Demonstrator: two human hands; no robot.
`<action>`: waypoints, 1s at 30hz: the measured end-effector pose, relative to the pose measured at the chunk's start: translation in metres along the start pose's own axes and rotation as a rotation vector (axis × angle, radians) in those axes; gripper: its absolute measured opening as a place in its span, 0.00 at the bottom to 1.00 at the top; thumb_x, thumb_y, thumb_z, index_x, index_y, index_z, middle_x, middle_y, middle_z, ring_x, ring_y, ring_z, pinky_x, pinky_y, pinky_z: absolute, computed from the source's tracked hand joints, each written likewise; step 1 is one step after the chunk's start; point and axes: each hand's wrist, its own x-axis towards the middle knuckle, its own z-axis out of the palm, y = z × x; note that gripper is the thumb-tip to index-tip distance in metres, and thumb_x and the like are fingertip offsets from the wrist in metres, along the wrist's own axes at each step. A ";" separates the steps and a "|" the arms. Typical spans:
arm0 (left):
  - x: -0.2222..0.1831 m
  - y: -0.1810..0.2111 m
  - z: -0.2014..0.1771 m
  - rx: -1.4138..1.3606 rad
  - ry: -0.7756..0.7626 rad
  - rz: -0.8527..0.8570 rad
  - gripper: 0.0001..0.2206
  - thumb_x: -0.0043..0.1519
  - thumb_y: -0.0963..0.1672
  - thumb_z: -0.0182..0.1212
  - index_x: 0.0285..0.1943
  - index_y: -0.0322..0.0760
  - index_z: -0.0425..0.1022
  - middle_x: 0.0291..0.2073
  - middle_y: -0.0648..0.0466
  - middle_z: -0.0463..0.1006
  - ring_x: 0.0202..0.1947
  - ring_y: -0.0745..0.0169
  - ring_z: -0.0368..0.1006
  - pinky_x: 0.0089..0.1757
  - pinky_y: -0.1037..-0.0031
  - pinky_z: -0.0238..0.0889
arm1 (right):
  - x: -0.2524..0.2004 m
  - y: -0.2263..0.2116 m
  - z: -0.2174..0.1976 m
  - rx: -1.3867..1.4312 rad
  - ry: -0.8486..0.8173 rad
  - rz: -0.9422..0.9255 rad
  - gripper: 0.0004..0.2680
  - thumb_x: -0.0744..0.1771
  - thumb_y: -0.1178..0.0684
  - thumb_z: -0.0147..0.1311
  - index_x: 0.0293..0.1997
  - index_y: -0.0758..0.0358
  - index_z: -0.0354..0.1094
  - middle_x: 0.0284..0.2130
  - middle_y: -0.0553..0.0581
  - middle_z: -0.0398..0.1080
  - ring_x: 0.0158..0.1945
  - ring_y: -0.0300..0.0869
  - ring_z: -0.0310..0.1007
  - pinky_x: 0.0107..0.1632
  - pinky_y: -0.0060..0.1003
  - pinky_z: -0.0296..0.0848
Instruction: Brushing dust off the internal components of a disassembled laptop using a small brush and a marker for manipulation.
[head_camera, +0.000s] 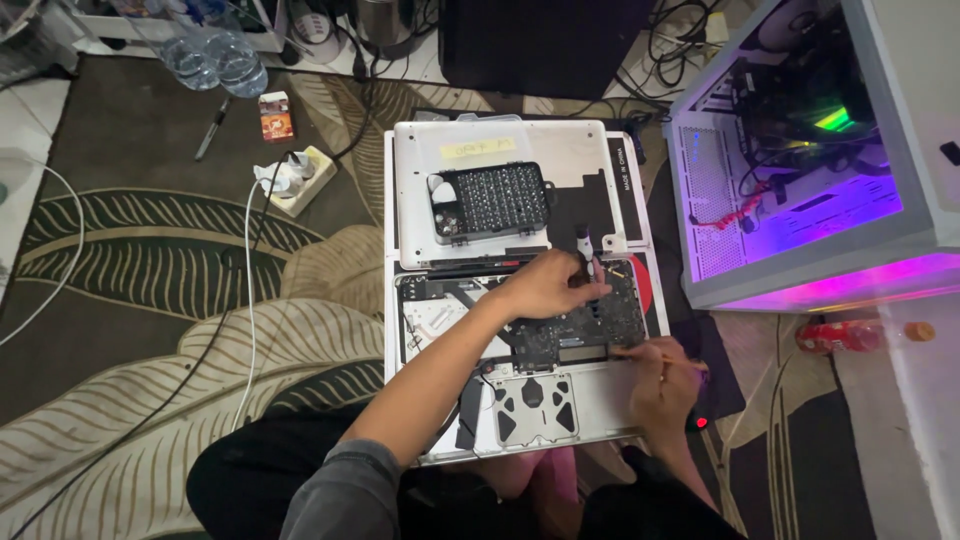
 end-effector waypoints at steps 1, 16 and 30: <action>0.000 -0.002 -0.001 0.002 0.000 -0.001 0.16 0.60 0.48 0.63 0.27 0.30 0.80 0.19 0.48 0.80 0.24 0.54 0.78 0.32 0.66 0.71 | 0.001 0.000 0.002 0.002 0.001 0.000 0.14 0.73 0.49 0.46 0.28 0.53 0.73 0.20 0.53 0.68 0.26 0.48 0.70 0.38 0.36 0.67; 0.000 0.004 -0.001 0.012 0.030 0.026 0.13 0.60 0.47 0.62 0.31 0.32 0.80 0.20 0.48 0.80 0.27 0.52 0.79 0.35 0.64 0.71 | -0.005 0.009 0.004 -0.028 0.063 0.082 0.16 0.75 0.49 0.42 0.28 0.53 0.71 0.19 0.52 0.69 0.26 0.50 0.71 0.39 0.38 0.68; -0.003 -0.005 0.000 0.001 0.037 0.024 0.11 0.61 0.47 0.62 0.35 0.33 0.80 0.20 0.48 0.80 0.27 0.53 0.78 0.35 0.64 0.71 | -0.009 0.016 0.005 -0.018 0.104 0.238 0.18 0.76 0.47 0.37 0.30 0.58 0.69 0.16 0.59 0.64 0.24 0.51 0.67 0.40 0.42 0.66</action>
